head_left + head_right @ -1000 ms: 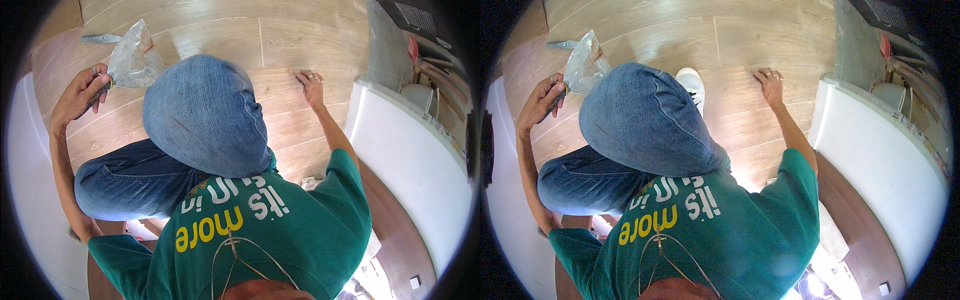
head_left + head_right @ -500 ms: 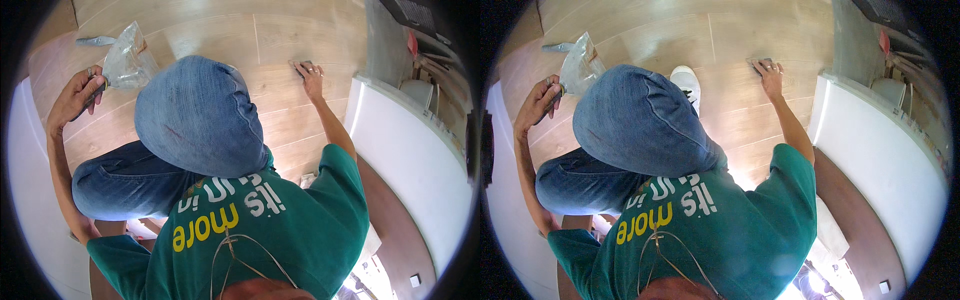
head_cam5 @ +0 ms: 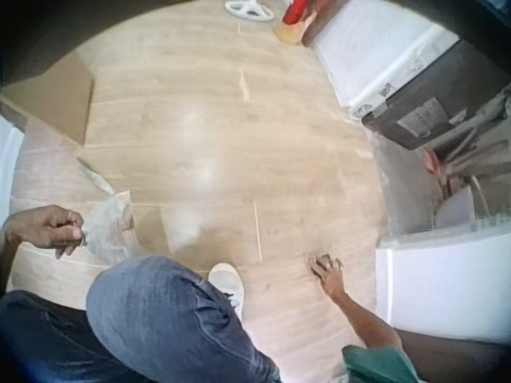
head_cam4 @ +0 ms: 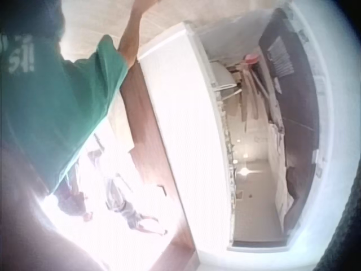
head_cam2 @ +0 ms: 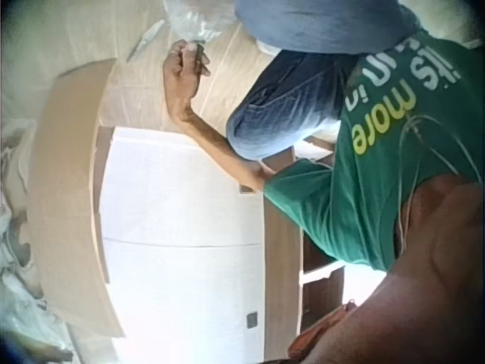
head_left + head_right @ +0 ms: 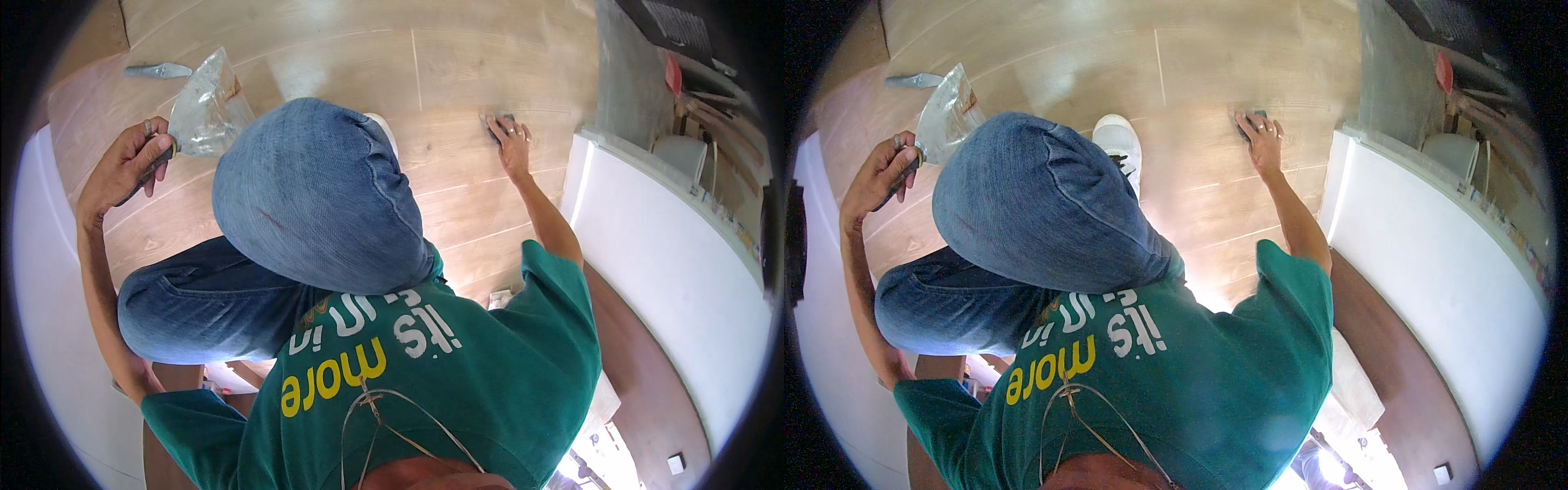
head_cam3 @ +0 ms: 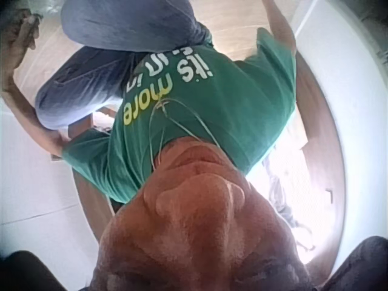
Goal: The person applies grout to the gaps between floor tiles using a small trowel and a plastic bag. They then smooth the grout lines with a small tool. The person stands up and cleans the tools on a board.
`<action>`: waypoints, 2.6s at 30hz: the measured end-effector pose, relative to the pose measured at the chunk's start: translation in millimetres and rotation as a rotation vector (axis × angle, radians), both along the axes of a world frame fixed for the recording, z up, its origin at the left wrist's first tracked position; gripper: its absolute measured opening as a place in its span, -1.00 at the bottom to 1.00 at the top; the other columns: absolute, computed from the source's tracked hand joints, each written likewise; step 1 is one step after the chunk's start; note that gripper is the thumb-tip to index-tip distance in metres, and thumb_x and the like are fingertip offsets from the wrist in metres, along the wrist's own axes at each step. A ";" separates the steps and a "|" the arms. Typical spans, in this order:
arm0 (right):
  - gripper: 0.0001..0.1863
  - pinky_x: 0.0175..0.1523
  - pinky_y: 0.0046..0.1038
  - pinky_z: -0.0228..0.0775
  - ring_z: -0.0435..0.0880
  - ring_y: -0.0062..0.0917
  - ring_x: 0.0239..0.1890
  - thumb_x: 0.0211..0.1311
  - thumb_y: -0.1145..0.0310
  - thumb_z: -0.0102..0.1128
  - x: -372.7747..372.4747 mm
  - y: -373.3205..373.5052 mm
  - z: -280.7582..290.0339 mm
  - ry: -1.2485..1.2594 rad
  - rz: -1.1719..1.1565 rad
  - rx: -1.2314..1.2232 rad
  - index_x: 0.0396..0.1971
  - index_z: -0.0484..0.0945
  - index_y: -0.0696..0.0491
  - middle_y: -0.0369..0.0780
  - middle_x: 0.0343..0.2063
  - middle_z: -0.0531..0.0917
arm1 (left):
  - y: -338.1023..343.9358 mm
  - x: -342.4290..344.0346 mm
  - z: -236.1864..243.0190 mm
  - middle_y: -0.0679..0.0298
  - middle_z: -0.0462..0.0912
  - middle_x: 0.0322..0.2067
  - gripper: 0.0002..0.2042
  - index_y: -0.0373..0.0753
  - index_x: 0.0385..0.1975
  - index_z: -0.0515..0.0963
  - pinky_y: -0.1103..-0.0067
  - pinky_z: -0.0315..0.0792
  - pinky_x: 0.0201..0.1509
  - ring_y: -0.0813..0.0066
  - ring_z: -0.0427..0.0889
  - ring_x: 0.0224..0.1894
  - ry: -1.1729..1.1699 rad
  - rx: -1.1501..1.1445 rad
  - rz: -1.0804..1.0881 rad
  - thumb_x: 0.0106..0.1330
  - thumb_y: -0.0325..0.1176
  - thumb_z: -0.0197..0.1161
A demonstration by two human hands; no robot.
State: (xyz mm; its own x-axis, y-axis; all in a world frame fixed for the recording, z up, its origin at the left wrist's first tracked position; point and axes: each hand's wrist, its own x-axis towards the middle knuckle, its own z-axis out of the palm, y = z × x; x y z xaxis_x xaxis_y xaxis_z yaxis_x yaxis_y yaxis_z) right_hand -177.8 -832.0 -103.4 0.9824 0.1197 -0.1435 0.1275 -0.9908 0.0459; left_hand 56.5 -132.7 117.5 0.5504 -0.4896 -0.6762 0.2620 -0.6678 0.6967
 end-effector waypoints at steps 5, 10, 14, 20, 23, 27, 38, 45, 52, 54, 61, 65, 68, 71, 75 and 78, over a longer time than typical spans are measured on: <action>-0.21 0.47 0.00 0.08 0.48 -0.31 0.27 0.11 0.65 0.12 13.8 -5.7 17.9 0.048 -0.029 0.018 0.37 0.47 -0.30 -0.30 0.18 0.57 | 2.2 3.0 -2.2 0.43 0.42 -0.64 -0.65 -0.16 -0.33 0.40 0.72 0.34 -0.65 0.73 0.38 -0.66 0.027 0.020 -0.016 0.61 -0.01 0.04; -0.19 0.48 0.01 0.07 0.50 -0.38 0.24 0.08 0.64 0.23 3.3 15.9 -5.5 -0.010 -0.010 0.081 0.34 0.49 -0.38 -0.38 0.16 0.59 | -7.8 0.8 7.2 0.43 0.43 -0.63 -0.64 -0.17 -0.30 0.47 0.73 0.36 -0.62 0.74 0.42 -0.63 0.028 -0.011 0.002 0.58 0.02 0.10; -0.22 0.46 -0.01 0.10 0.52 -0.41 0.23 0.10 0.63 0.22 4.1 -13.1 8.9 0.063 0.062 0.034 0.30 0.53 -0.44 -0.38 0.14 0.62 | -5.4 1.9 7.2 0.43 0.44 -0.63 -0.63 -0.16 -0.30 0.47 0.73 0.37 -0.62 0.73 0.41 -0.64 0.015 0.012 -0.003 0.57 0.04 0.10; -0.32 0.44 0.00 0.13 0.56 -0.36 0.19 0.17 0.60 0.16 34.4 -8.1 13.5 0.024 0.075 0.017 0.27 0.56 -0.35 -0.36 0.13 0.63 | -1.7 -1.8 6.2 0.43 0.43 -0.64 -0.64 -0.15 -0.32 0.42 0.73 0.34 -0.64 0.74 0.39 -0.66 0.015 0.043 0.008 0.60 0.01 0.05; -0.27 0.43 -0.04 0.15 0.56 -0.37 0.19 0.13 0.63 0.17 10.2 -4.1 6.8 0.059 0.052 0.073 0.31 0.53 -0.33 -0.32 0.13 0.61 | -12.5 0.7 11.9 0.44 0.42 -0.65 -0.62 -0.14 -0.32 0.46 0.73 0.39 -0.61 0.74 0.42 -0.63 -0.012 0.013 0.008 0.58 0.05 0.07; -0.24 0.42 -0.04 0.18 0.56 -0.35 0.20 0.10 0.63 0.21 18.2 -19.9 18.5 0.078 0.064 0.036 0.32 0.51 -0.34 -0.31 0.14 0.60 | -3.1 2.9 7.2 0.44 0.43 -0.64 -0.63 -0.16 -0.31 0.47 0.73 0.40 -0.62 0.75 0.43 -0.63 0.007 0.023 -0.021 0.59 0.04 0.06; -0.18 0.49 -0.03 0.06 0.50 -0.43 0.27 0.13 0.62 0.22 -1.9 -46.6 8.7 0.041 0.006 -0.031 0.37 0.44 -0.45 -0.41 0.21 0.55 | -0.6 4.7 4.3 0.44 0.43 -0.63 -0.64 -0.17 -0.31 0.41 0.73 0.35 -0.65 0.73 0.42 -0.64 0.024 0.046 -0.043 0.60 0.00 0.06; -0.30 0.32 -0.11 0.29 0.60 -0.34 0.15 0.11 0.61 0.23 11.6 -16.0 -7.4 -0.039 -0.129 0.109 0.25 0.59 -0.34 -0.34 0.08 0.66 | -2.5 0.1 4.1 0.43 0.44 -0.64 -0.63 -0.15 -0.31 0.46 0.73 0.36 -0.63 0.74 0.40 -0.67 -0.004 -0.003 0.007 0.59 0.03 0.07; -0.34 0.25 -0.12 0.34 0.60 -0.29 0.15 0.10 0.59 0.25 29.6 8.2 15.2 0.000 -0.062 0.106 0.22 0.61 -0.29 -0.29 0.06 0.67 | -1.5 1.4 5.0 0.44 0.40 -0.62 -0.65 -0.16 -0.33 0.41 0.72 0.36 -0.65 0.74 0.41 -0.63 0.019 0.033 -0.028 0.61 -0.02 0.04; -0.35 0.23 -0.11 0.36 0.61 -0.31 0.13 0.10 0.59 0.25 12.8 28.1 2.9 -0.045 -0.067 0.102 0.21 0.62 -0.29 -0.28 0.06 0.67 | -3.0 1.0 1.3 0.43 0.41 -0.62 -0.65 -0.16 -0.33 0.41 0.72 0.37 -0.64 0.73 0.41 -0.63 0.027 0.006 -0.022 0.61 -0.03 0.03; -0.45 0.15 -0.17 0.45 0.64 -0.19 0.05 0.20 0.63 0.16 13.0 54.7 33.8 0.131 -0.139 0.418 0.20 0.63 -0.10 -0.14 0.04 0.68 | -5.2 -3.9 7.5 0.37 0.46 -0.63 -0.60 -0.16 -0.32 0.45 0.71 0.38 -0.60 0.70 0.43 -0.66 -0.009 -0.042 0.069 0.63 0.04 -0.04; -0.52 0.18 -0.22 0.46 0.66 -0.25 0.05 0.33 0.61 0.08 75.2 109.2 78.3 -0.095 -0.355 0.962 0.23 0.58 0.04 -0.13 0.02 0.70 | -15.4 -7.6 21.0 0.37 0.47 -0.64 -0.56 -0.16 -0.33 0.47 0.70 0.37 -0.58 0.66 0.44 -0.67 -0.030 -0.009 0.145 0.62 0.10 -0.06; -0.57 0.18 -0.39 0.50 0.65 -0.34 0.10 0.39 0.58 0.11 134.3 199.4 139.5 -0.375 0.029 1.076 0.22 0.60 0.04 -0.16 0.00 0.70 | -22.4 -9.4 27.5 0.36 0.48 -0.65 -0.55 -0.16 -0.34 0.47 0.70 0.36 -0.58 0.64 0.44 -0.69 -0.032 -0.076 0.167 0.61 0.10 -0.04; -0.50 0.22 -0.36 0.49 0.62 -0.32 0.15 0.24 0.67 0.24 172.0 288.2 172.6 -0.348 0.262 1.199 0.15 0.68 -0.10 -0.21 0.06 0.67 | -17.5 -8.3 23.5 0.34 0.50 -0.65 -0.56 -0.19 -0.29 0.50 0.69 0.37 -0.59 0.63 0.44 -0.70 -0.054 -0.085 0.164 0.61 0.09 -0.03; -0.45 0.25 -0.32 0.46 0.61 -0.38 0.14 0.11 0.57 0.38 217.3 354.6 162.2 -0.586 0.654 1.295 0.12 0.71 -0.22 -0.31 0.06 0.67 | -24.0 -13.4 28.0 0.32 0.51 -0.65 -0.56 -0.23 -0.15 0.51 0.67 0.37 -0.61 0.61 0.45 -0.71 -0.078 -0.076 0.225 0.61 0.08 -0.03; -0.44 0.27 -0.29 0.43 0.62 -0.39 0.14 0.08 0.50 0.41 226.2 369.8 151.7 -0.617 0.752 1.242 0.12 0.71 -0.28 -0.36 0.07 0.67 | -28.0 -19.2 33.3 0.32 0.51 -0.64 -0.58 -0.22 -0.16 0.50 0.68 0.37 -0.61 0.62 0.44 -0.70 -0.115 -0.060 0.255 0.62 0.07 -0.03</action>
